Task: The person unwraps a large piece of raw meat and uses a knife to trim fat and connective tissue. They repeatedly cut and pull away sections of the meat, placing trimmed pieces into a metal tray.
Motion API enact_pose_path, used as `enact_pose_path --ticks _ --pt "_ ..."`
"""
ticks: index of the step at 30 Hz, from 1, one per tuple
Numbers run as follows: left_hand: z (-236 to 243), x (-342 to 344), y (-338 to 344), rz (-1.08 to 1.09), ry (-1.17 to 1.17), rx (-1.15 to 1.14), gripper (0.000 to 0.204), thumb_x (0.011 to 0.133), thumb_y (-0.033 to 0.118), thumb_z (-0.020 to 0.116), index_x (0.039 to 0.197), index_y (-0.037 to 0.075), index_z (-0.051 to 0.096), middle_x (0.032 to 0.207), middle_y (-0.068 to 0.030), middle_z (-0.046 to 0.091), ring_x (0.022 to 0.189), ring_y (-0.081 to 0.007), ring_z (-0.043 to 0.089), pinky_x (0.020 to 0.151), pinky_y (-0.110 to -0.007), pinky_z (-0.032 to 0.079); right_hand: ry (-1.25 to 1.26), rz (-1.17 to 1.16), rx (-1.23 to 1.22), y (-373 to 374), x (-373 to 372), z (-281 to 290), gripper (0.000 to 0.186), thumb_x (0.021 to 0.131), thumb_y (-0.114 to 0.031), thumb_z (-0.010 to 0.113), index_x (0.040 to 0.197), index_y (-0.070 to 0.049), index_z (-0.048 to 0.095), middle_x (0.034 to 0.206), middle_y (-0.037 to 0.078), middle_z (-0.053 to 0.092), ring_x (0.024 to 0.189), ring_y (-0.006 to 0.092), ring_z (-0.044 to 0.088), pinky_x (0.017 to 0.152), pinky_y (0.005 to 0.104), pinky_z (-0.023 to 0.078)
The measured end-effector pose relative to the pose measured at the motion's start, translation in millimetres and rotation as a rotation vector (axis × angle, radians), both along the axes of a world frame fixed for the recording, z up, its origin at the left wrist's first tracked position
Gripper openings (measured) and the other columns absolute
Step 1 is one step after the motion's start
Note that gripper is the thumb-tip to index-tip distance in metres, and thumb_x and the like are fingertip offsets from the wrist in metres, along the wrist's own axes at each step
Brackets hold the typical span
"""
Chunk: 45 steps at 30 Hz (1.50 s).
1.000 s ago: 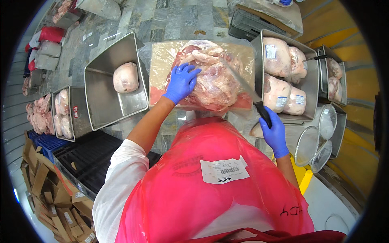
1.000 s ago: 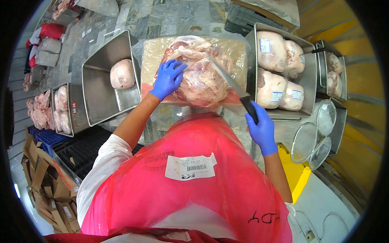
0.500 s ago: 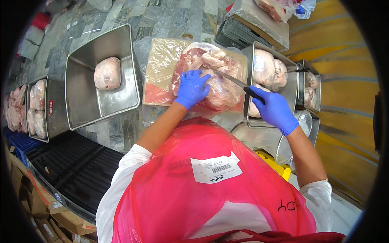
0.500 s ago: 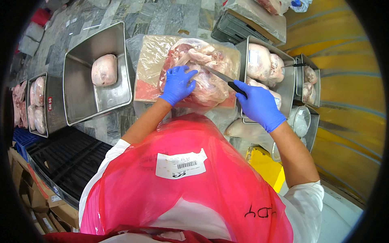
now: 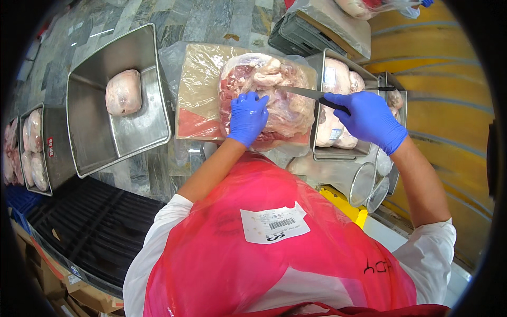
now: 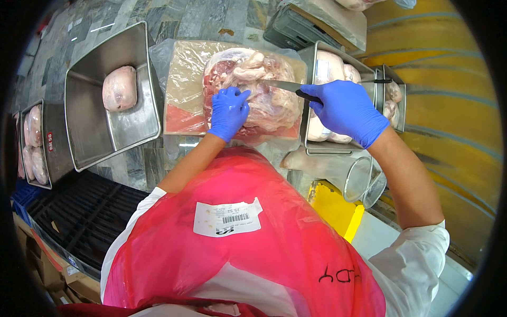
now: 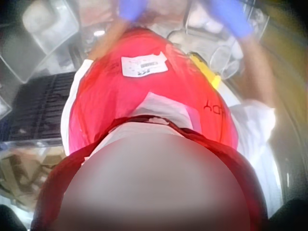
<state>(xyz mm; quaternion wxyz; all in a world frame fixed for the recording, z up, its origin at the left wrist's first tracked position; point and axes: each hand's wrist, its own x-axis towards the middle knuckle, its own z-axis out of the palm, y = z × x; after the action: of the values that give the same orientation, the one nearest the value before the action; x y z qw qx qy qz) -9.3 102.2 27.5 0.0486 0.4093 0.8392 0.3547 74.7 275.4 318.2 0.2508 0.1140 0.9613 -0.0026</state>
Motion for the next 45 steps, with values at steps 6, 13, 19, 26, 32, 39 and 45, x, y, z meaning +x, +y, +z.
enact_pose_path --ticks 6,13,19,26,32,39,45 --pt "-15 -18 0 -0.044 0.007 0.106 0.032 0.082 0.019 0.065 0.113 0.019 0.073 0.107 -0.0064 0.065 0.102 -0.0306 0.058 0.090 -0.048 0.042 -0.057 -0.018 -0.131 34 -19 -27 0.034 0.091 -0.023 0.065 0.125 -0.020 0.070 0.091 0.017 0.072 0.082 0.0378 0.069 0.074 0.0469 0.056" --pt "-29 -35 -2 -0.149 -0.078 0.230 0.024 0.075 0.015 0.071 0.099 0.015 0.075 0.102 -0.0055 0.067 0.099 -0.0302 0.059 0.090 -0.044 0.045 0.471 -0.345 -0.255 -8 145 -171 0.056 0.091 -0.018 0.070 0.145 -0.025 0.056 0.082 0.017 0.067 0.068 0.0350 0.065 0.063 0.0444 0.053" --pt "-30 -26 0 -0.109 -0.039 0.272 0.020 0.072 0.014 0.074 0.092 0.013 0.072 0.100 -0.0060 0.066 0.098 -0.0300 0.060 0.089 -0.044 0.045 0.740 -0.554 -0.449 -42 174 -250 0.054 0.090 -0.011 0.072 0.142 -0.020 0.059 0.095 0.016 0.072 0.076 0.0283 0.070 0.069 0.0373 0.055" --pt "-23 -32 8 -0.150 0.047 0.232 0.017 0.078 0.013 0.071 0.095 0.011 0.072 0.096 -0.0078 0.065 0.094 -0.0310 0.059 0.085 -0.044 0.045 0.906 -0.475 -0.341 -41 166 -271 0.051 0.092 -0.024 0.071 0.141 -0.027 0.059 0.091 0.016 0.072 0.076 0.0331 0.070 0.065 0.0427 0.056" --pt "-27 -17 1 -0.101 0.121 0.099 0.020 0.084 0.016 0.066 0.103 0.013 0.071 0.090 -0.0099 0.060 0.089 -0.0327 0.057 0.079 -0.048 0.042 0.686 -0.327 -0.113 -40 145 -203 0.051 0.092 -0.025 0.067 0.142 -0.026 0.057 0.078 0.014 0.061 0.061 0.0320 0.063 0.053 0.0440 0.051" --pt "-22 3 15 0.016 0.123 0.121 0.027 0.083 0.015 0.061 0.108 0.012 0.070 0.088 -0.0106 0.061 0.084 -0.0319 0.058 0.077 -0.048 0.041 0.446 -0.206 0.040 -66 133 -182 0.051 0.089 -0.009 0.059 0.140 -0.015 0.057 0.098 0.019 0.059 0.066 0.0346 0.065 0.058 0.0467 0.053" --pt "-54 -8 1 0.050 0.068 0.237 0.034 0.082 0.016 0.060 0.114 0.012 0.068 0.088 -0.0096 0.063 0.085 -0.0314 0.058 0.077 -0.049 0.040 0.146 0.103 0.056 -47 -11 -99 0.040 0.089 -0.012 0.059 0.127 -0.015 0.065 0.086 0.018 0.070 0.081 0.0363 0.070 0.069 0.0491 0.056"
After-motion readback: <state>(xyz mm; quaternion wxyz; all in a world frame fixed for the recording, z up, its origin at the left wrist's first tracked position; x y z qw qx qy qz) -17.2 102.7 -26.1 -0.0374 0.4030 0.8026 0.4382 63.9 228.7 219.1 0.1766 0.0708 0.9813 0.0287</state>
